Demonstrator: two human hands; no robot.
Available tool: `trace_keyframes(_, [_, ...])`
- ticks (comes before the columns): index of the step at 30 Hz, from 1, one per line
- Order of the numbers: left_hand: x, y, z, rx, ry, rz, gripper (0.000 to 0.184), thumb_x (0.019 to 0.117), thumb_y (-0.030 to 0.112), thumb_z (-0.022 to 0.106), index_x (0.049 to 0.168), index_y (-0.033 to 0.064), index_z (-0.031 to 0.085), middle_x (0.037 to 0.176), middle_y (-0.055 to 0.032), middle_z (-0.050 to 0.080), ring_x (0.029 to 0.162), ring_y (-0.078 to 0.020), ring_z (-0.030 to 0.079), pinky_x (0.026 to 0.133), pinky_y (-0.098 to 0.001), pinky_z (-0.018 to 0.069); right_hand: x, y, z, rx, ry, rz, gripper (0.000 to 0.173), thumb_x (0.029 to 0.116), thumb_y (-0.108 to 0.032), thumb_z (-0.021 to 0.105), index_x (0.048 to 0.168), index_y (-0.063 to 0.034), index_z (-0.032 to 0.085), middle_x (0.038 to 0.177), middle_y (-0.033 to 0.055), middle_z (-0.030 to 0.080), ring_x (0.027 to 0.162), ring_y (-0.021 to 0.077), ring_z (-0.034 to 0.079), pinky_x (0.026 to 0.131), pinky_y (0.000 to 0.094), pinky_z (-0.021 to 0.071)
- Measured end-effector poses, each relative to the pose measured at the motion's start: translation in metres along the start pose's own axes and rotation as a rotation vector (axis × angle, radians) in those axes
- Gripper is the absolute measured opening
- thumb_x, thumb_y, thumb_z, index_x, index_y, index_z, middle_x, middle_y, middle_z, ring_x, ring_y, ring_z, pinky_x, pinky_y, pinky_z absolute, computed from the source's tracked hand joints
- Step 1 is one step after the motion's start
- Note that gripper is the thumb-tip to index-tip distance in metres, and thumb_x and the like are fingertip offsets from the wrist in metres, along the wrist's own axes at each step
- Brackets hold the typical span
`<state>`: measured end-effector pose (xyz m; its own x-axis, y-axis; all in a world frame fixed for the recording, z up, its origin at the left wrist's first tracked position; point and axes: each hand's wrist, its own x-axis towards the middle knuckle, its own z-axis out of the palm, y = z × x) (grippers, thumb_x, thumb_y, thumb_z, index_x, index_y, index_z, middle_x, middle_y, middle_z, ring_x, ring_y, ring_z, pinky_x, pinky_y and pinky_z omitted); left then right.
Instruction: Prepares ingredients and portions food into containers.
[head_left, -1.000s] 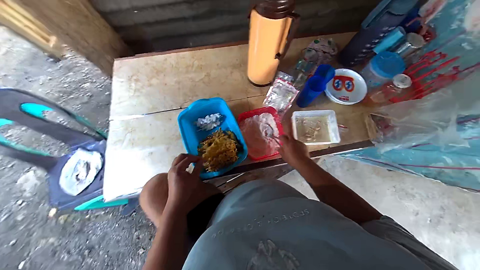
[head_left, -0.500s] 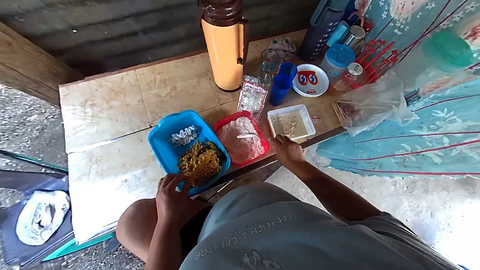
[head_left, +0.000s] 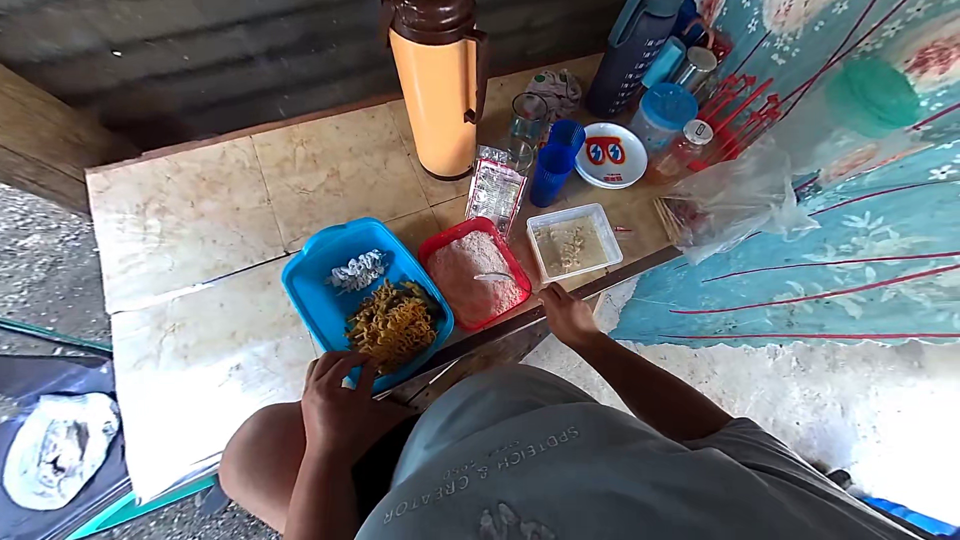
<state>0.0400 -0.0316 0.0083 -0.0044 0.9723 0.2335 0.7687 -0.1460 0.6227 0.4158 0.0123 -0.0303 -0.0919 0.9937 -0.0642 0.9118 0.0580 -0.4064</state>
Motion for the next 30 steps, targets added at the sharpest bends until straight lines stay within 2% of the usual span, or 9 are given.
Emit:
trace_keyframes(4, [0.001,0.003,-0.003,-0.005,-0.015,-0.015,0.019,0.0925,0.012,0.065,0.092,-0.0040,0.075,0.101,-0.0232,0.070,0.101,-0.0375,0.065,0.086,-0.0495,0.0510,0.001,-0.002,-0.001,0.021,-0.032,0.022,0.025,0.1035,-0.003,0.050,0.118,0.0037,0.069,0.126,0.0250,0.067,0.102,0.0453,0.071,0.083,0.0616,0.0577])
trace_keyframes(6, [0.003,0.003,-0.003,-0.006,-0.009,-0.013,0.019,0.0919,0.013,0.065,0.092,-0.0036,0.075,0.100,-0.0227,0.070,0.100,-0.0370,0.065,0.085,-0.0488,0.0509,0.001,0.003,0.003,0.043,0.059,-0.025,0.023,0.1015,-0.002,0.052,0.113,0.0057,0.071,0.120,0.0266,0.069,0.095,0.0456,0.073,0.078,0.0604,0.0595])
trace_keyframes(8, [0.002,0.001,-0.003,-0.007,-0.006,-0.012,0.020,0.0923,0.014,0.065,0.092,-0.0028,0.075,0.100,-0.0219,0.070,0.099,-0.0356,0.065,0.084,-0.0471,0.0509,0.003,-0.002,-0.002,0.037,-0.041,0.036,0.026,0.1047,-0.004,0.049,0.119,0.0044,0.068,0.126,0.0257,0.067,0.102,0.0453,0.071,0.084,0.0606,0.0575])
trace_keyframes(16, [0.003,-0.001,-0.001,-0.010,-0.006,-0.002,0.021,0.0926,0.016,0.065,0.092,-0.0028,0.075,0.100,-0.0215,0.070,0.099,-0.0348,0.065,0.085,-0.0466,0.0508,-0.001,0.004,0.009,0.073,0.061,-0.021,0.025,0.1036,-0.006,0.051,0.112,0.0057,0.071,0.117,0.0260,0.070,0.096,0.0436,0.073,0.079,0.0589,0.0597])
trace_keyframes(18, [0.001,-0.002,0.000,-0.010,0.002,-0.002,0.021,0.0921,0.016,0.065,0.091,-0.0024,0.075,0.099,-0.0210,0.070,0.098,-0.0347,0.064,0.084,-0.0460,0.0503,0.003,-0.003,-0.004,0.095,-0.124,0.105,0.030,0.1075,-0.011,0.046,0.124,0.0019,0.068,0.129,0.0240,0.066,0.107,0.0435,0.070,0.090,0.0607,0.0557])
trace_keyframes(21, [0.004,-0.002,0.001,-0.021,0.013,0.008,0.023,0.0921,0.017,0.064,0.091,-0.0028,0.075,0.099,-0.0213,0.070,0.098,-0.0344,0.064,0.084,-0.0460,0.0505,0.009,0.001,-0.030,0.179,-0.043,0.185,0.030,0.1070,-0.013,0.050,0.126,-0.0019,0.070,0.126,0.0215,0.069,0.110,0.0423,0.070,0.092,0.0636,0.0535])
trace_keyframes(24, [0.003,-0.002,0.001,-0.016,0.017,0.008,0.023,0.0925,0.018,0.063,0.091,-0.0018,0.075,0.098,-0.0206,0.070,0.099,-0.0340,0.064,0.085,-0.0450,0.0505,0.022,0.020,-0.087,-0.027,-0.034,0.267,0.033,0.1086,-0.022,0.050,0.136,-0.0136,0.067,0.129,0.0198,0.068,0.118,0.0449,0.065,0.090,0.0696,0.0513])
trace_keyframes(27, [0.004,-0.005,0.002,-0.016,0.016,0.018,0.024,0.0927,0.020,0.063,0.091,-0.0010,0.075,0.098,-0.0193,0.070,0.098,-0.0321,0.064,0.085,-0.0433,0.0502,0.037,0.044,-0.135,-0.332,-0.066,0.351,0.034,0.1045,-0.017,0.053,0.134,-0.0185,0.069,0.124,0.0245,0.069,0.116,0.0504,0.064,0.083,0.0729,0.0500])
trace_keyframes(30, [0.005,-0.004,0.001,-0.026,0.003,0.015,0.025,0.0929,0.019,0.063,0.092,-0.0023,0.075,0.100,-0.0206,0.070,0.098,-0.0333,0.064,0.085,-0.0450,0.0495,0.052,0.039,-0.165,-0.533,-0.274,0.512,0.027,0.0989,-0.010,0.058,0.119,-0.0099,0.075,0.121,0.0263,0.070,0.114,0.0499,0.065,0.083,0.0731,0.0489])
